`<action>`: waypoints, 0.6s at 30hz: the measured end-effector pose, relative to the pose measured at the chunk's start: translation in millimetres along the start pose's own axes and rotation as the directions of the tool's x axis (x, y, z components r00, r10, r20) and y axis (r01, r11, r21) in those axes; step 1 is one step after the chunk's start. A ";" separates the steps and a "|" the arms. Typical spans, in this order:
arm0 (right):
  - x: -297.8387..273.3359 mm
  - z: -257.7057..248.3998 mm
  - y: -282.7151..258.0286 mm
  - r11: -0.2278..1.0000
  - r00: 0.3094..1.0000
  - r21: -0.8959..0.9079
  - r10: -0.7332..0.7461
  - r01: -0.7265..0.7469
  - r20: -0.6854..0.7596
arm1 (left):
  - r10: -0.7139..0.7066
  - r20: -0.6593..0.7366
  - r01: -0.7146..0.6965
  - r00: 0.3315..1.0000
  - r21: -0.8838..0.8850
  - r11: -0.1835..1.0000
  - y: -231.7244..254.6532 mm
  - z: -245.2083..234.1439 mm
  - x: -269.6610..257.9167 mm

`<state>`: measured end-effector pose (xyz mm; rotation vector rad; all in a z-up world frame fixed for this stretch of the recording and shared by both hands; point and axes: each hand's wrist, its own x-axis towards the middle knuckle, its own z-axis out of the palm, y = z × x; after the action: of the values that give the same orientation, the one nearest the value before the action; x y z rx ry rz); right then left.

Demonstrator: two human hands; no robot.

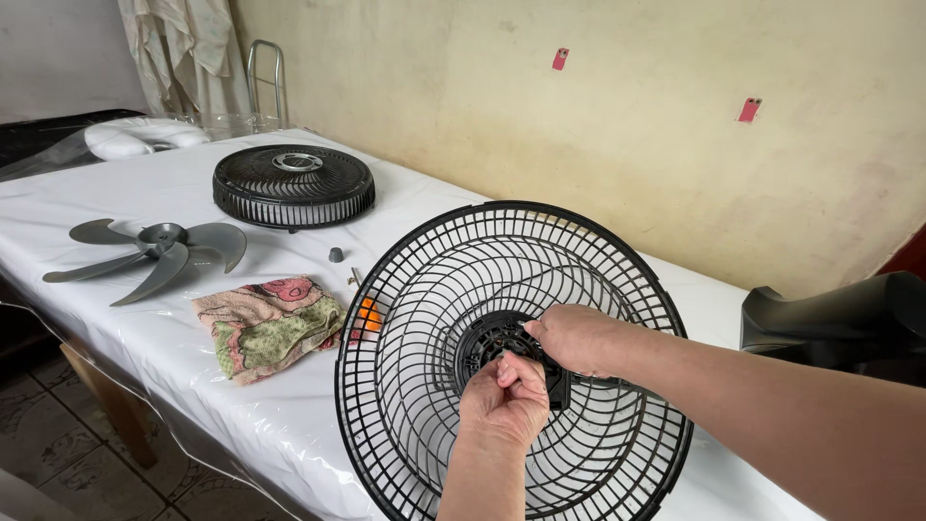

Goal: The person reassembles a black table fan by attaching the front grille to the motor housing and securing it with screws. They use a screwdriver to tighten the screws and then manually spin the fan blades to test the assembly.

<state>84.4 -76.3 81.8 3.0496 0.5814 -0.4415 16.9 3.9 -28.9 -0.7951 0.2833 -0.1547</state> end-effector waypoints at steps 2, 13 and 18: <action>-2.4 1.7 -5.5 0.980 0.994 0.170 0.097 -0.103 0.045 | -0.043 0.005 0.043 0.999 -0.008 0.999 1.6 -0.5 -4.3; 12.8 7.9 -6.6 0.842 0.965 0.478 0.179 -0.250 0.191 | -0.087 0.102 0.094 0.991 -0.061 0.994 17.6 -13.1 9.0; 15.0 8.0 -1.3 0.948 0.987 0.283 0.124 -0.147 0.100 | -0.089 0.076 0.093 0.993 -0.039 0.995 13.0 -6.8 5.9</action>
<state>95.2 -70.2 70.1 3.2976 0.3249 -0.6998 20.8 6.8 -44.0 -0.8541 0.1802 -0.2049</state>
